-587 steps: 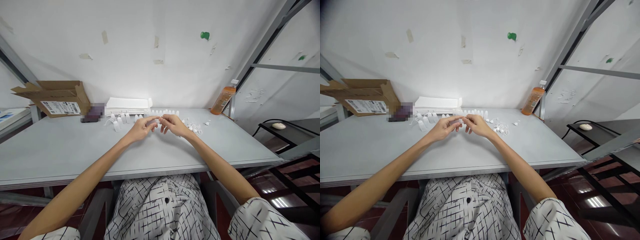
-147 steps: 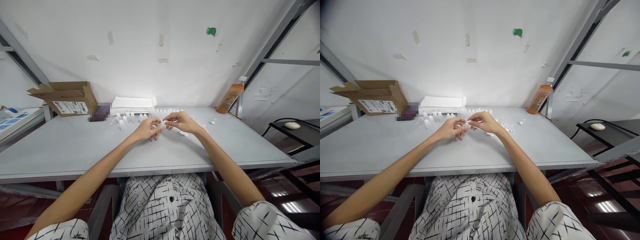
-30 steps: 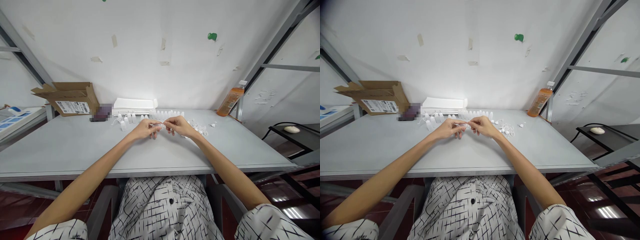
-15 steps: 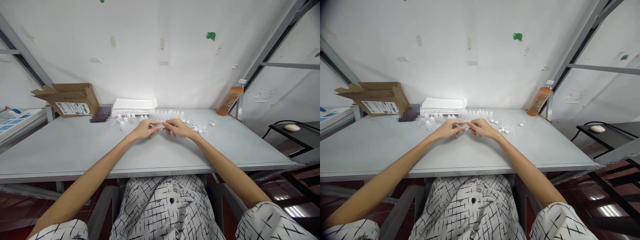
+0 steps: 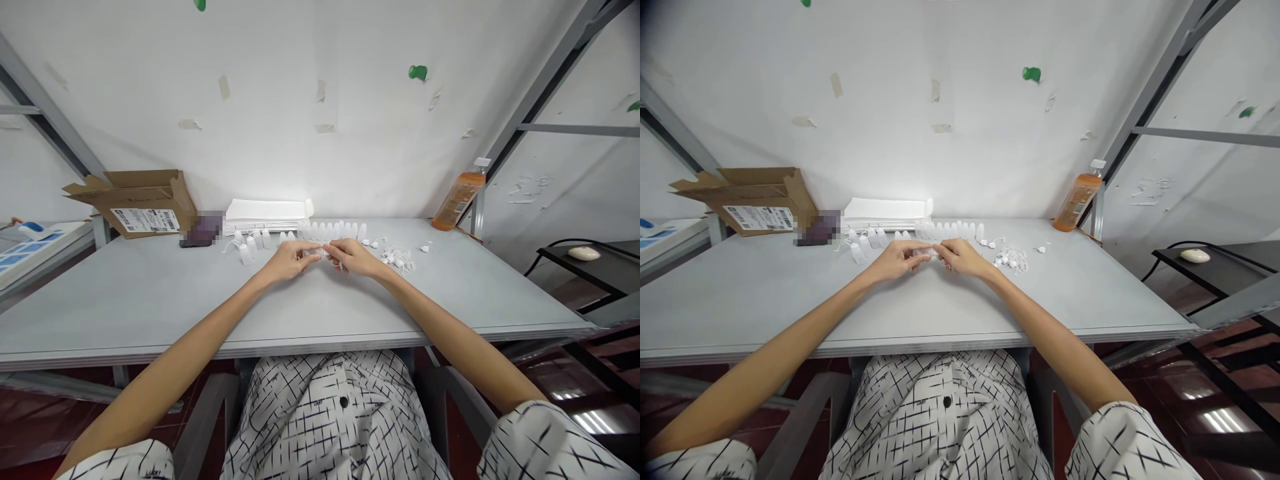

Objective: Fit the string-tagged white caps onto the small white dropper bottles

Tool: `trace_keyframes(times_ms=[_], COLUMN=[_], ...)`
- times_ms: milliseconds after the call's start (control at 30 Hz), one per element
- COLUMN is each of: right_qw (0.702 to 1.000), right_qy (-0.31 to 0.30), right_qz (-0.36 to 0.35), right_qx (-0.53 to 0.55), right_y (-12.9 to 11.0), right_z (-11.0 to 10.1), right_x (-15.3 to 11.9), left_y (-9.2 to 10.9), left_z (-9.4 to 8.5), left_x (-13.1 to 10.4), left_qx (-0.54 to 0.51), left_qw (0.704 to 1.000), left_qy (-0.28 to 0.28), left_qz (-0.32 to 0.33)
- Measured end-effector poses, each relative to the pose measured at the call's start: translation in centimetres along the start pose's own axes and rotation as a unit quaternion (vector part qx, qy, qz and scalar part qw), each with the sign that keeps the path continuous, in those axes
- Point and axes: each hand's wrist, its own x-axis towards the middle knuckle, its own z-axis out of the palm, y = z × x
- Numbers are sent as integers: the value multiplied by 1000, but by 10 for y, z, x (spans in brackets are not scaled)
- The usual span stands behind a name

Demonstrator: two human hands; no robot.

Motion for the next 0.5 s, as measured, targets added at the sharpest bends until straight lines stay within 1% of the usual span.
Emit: trace_keyframes(times_ms=[67, 100, 167, 233, 267, 333, 433, 500], right_qw=[999, 999, 1000, 998, 996, 993, 996, 998], right_qy=[7, 8, 18, 42, 53, 62, 37, 23], right_qz=[18, 22, 3, -37, -55, -72, -57, -45], right_qx=[30, 40, 26, -25, -49, -73, -55, -34], right_y=[1, 1, -1, -5, -6, -9, -11, -11], right_z=[3, 4, 4, 2, 0, -2, -2, -1], right_x=[1, 2, 1, -1, -2, -4, -6, -6], left_y=[1, 2, 5, 8, 9, 10, 8, 5], left_z=[1, 1, 1, 0, -1, -2, -3, -3], left_x=[1, 1, 2, 2, 2, 1, 1, 1], left_qx=[-11, -34, -109, -184, -206, -219, -197, -182], left_qw=[1000, 999, 993, 978, 972, 968, 976, 981], left_qy=[25, 20, -19, -65, -78, -86, -76, -58], left_qz=[13, 5, -34, -73, -84, -84, -51, -31])
